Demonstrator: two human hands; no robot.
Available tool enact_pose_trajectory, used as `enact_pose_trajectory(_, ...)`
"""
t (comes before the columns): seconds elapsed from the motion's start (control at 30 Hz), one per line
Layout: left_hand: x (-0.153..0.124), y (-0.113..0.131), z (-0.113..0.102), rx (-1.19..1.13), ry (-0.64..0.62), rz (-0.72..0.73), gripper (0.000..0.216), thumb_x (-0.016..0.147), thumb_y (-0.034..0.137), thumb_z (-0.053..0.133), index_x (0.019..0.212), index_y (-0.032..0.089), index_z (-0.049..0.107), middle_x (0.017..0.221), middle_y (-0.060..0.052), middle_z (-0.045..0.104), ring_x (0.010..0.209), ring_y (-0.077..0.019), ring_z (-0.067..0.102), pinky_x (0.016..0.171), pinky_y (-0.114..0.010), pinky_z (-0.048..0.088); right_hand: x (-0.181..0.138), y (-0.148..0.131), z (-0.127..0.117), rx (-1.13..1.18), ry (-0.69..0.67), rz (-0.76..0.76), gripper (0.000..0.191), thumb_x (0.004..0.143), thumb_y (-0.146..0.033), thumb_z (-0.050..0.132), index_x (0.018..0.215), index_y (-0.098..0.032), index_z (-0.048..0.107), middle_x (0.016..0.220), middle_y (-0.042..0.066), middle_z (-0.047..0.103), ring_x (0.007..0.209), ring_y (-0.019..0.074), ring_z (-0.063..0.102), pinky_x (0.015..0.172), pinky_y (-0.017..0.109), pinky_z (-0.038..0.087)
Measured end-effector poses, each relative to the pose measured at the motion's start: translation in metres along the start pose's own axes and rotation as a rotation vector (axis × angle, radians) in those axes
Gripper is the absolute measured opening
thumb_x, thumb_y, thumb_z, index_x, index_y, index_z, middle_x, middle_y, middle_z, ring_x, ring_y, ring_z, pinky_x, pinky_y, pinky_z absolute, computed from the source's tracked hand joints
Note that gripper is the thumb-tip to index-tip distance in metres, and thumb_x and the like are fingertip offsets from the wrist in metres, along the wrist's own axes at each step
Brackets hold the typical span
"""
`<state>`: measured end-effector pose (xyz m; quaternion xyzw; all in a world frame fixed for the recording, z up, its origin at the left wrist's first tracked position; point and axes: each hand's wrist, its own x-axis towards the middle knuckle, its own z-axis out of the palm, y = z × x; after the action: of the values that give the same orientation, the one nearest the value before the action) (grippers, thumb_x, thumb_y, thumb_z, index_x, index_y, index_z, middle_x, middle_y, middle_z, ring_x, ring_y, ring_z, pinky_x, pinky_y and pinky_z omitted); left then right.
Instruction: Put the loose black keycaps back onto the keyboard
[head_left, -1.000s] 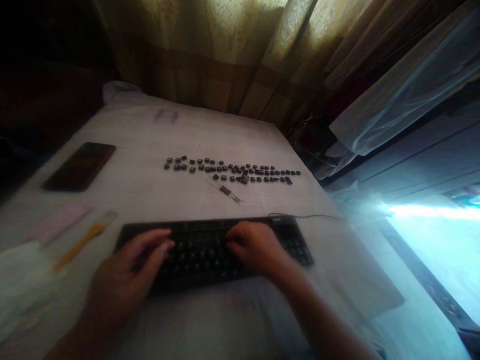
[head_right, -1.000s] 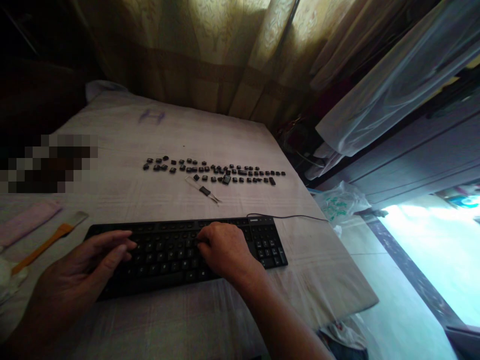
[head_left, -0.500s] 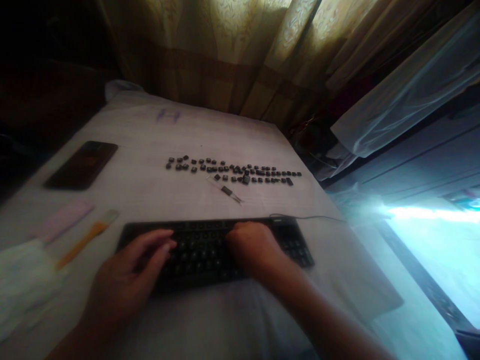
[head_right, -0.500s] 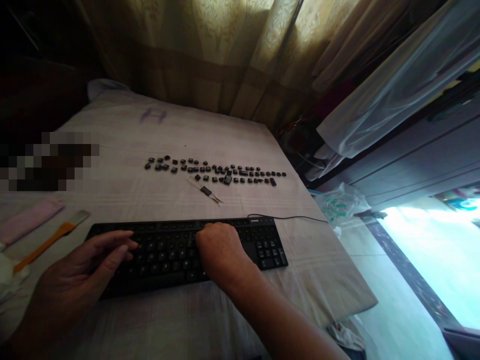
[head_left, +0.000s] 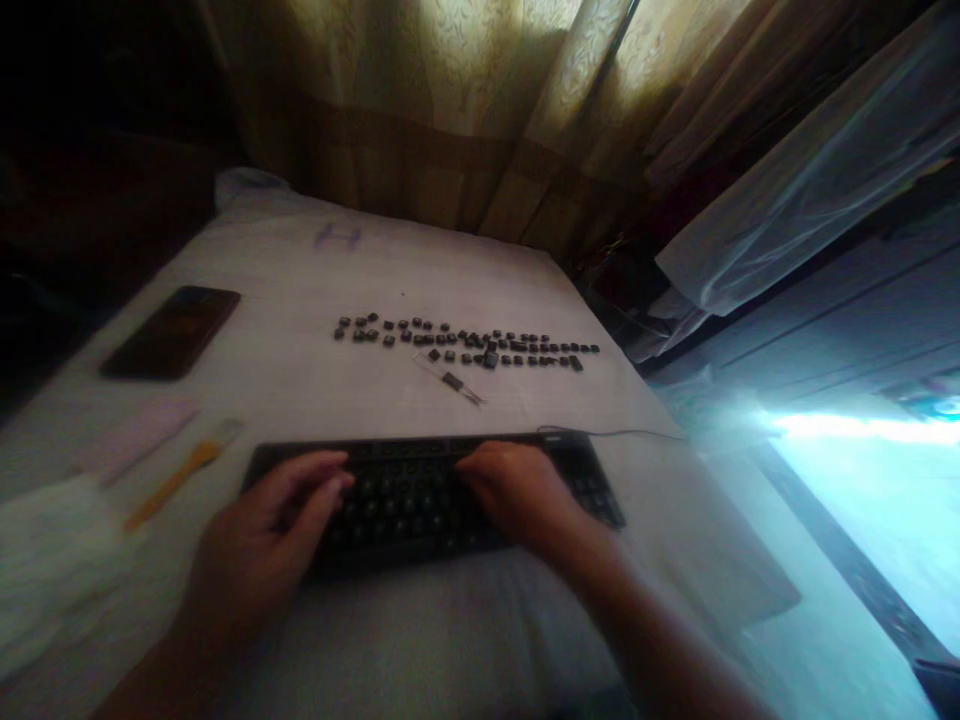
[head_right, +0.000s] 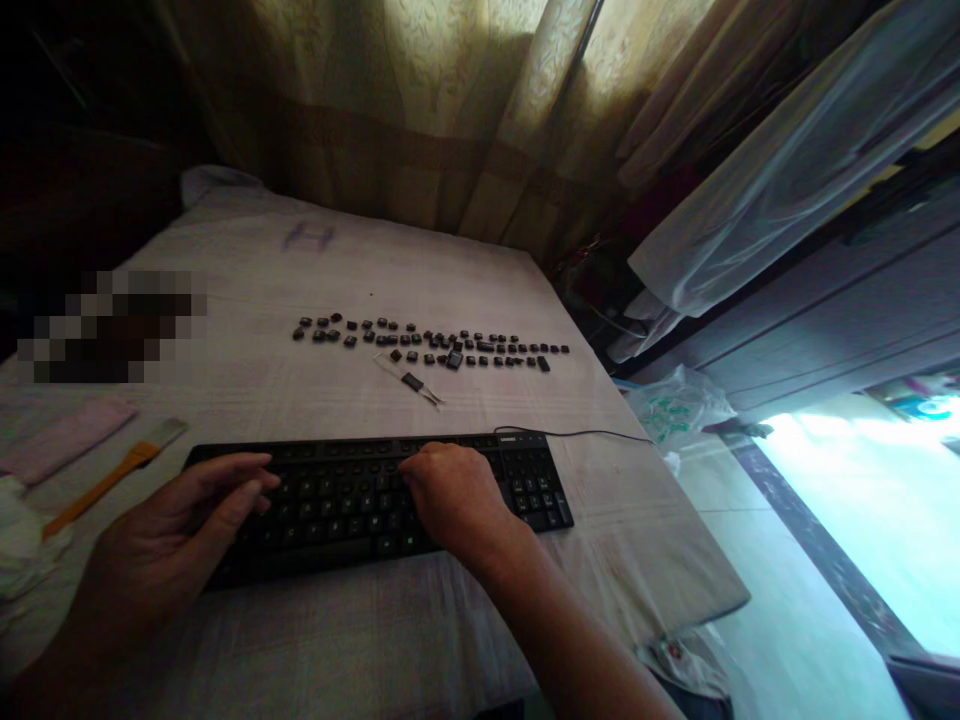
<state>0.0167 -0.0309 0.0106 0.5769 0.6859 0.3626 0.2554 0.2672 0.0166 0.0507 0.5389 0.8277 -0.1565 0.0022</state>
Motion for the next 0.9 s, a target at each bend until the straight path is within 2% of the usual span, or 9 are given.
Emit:
enact_pose_trajectory(0.13, 0.001, 0.000, -0.001, 0.025, 0.017, 0.013, 0.048, 0.079, 0.069, 0.050, 0.103, 0.031, 0.067, 0.087, 0.002, 0.077, 0.075, -0.0187, 0.073, 0.068, -0.027, 0.059, -0.016, 0.012, 0.016, 0.202, 0.362, -0.015, 0.029, 0.086, -0.008, 0.051, 0.101, -0.019, 0.074, 0.097, 0.007, 0.072, 0.090, 0.0200, 0.067, 0.083, 0.033, 0.053)
enact_pose_trajectory(0.23, 0.002, 0.001, -0.002, 0.041, 0.016, 0.037, 0.046, 0.079, 0.069, 0.050, 0.102, 0.032, 0.067, 0.085, 0.003, 0.077, 0.075, -0.0190, 0.073, 0.068, -0.028, 0.060, -0.022, 0.011, 0.031, 0.217, 0.472, -0.104, 0.029, 0.085, -0.010, 0.053, 0.102, -0.020, 0.074, 0.105, 0.009, 0.069, 0.096, 0.0216, 0.063, 0.084, 0.036, 0.053)
enact_pose_trajectory(0.4, 0.002, 0.002, -0.003, 0.066, 0.023, 0.050, 0.046, 0.080, 0.069, 0.049, 0.100, 0.032, 0.067, 0.084, 0.004, 0.077, 0.072, -0.0190, 0.074, 0.066, -0.028, 0.060, -0.023, 0.004, 0.045, 0.092, 0.438, -0.177, 0.026, 0.083, -0.014, 0.059, 0.103, -0.022, 0.075, 0.113, 0.012, 0.066, 0.100, 0.0260, 0.059, 0.084, 0.041, 0.052)
enact_pose_trajectory(0.77, 0.004, -0.007, -0.001, 0.104, 0.003, 0.109, 0.041, 0.084, 0.064, 0.050, 0.103, 0.032, 0.066, 0.084, 0.004, 0.077, 0.074, -0.0170, 0.074, 0.065, -0.023, 0.059, -0.022, 0.012, 0.035, 0.068, 0.373, -0.178, 0.026, 0.079, -0.014, 0.061, 0.099, -0.022, 0.076, 0.110, 0.010, 0.066, 0.098, 0.0255, 0.058, 0.081, 0.040, 0.050)
enact_pose_trajectory(0.9, 0.004, -0.008, -0.001, 0.127, 0.025, 0.109, 0.038, 0.085, 0.062, 0.050, 0.103, 0.033, 0.066, 0.086, 0.005, 0.077, 0.073, -0.0168, 0.074, 0.062, -0.022, 0.059, -0.021, 0.012, 0.032, 0.091, 0.402, -0.191, 0.025, 0.080, -0.013, 0.060, 0.098, -0.021, 0.076, 0.108, 0.010, 0.066, 0.098, 0.0245, 0.058, 0.081, 0.038, 0.050)
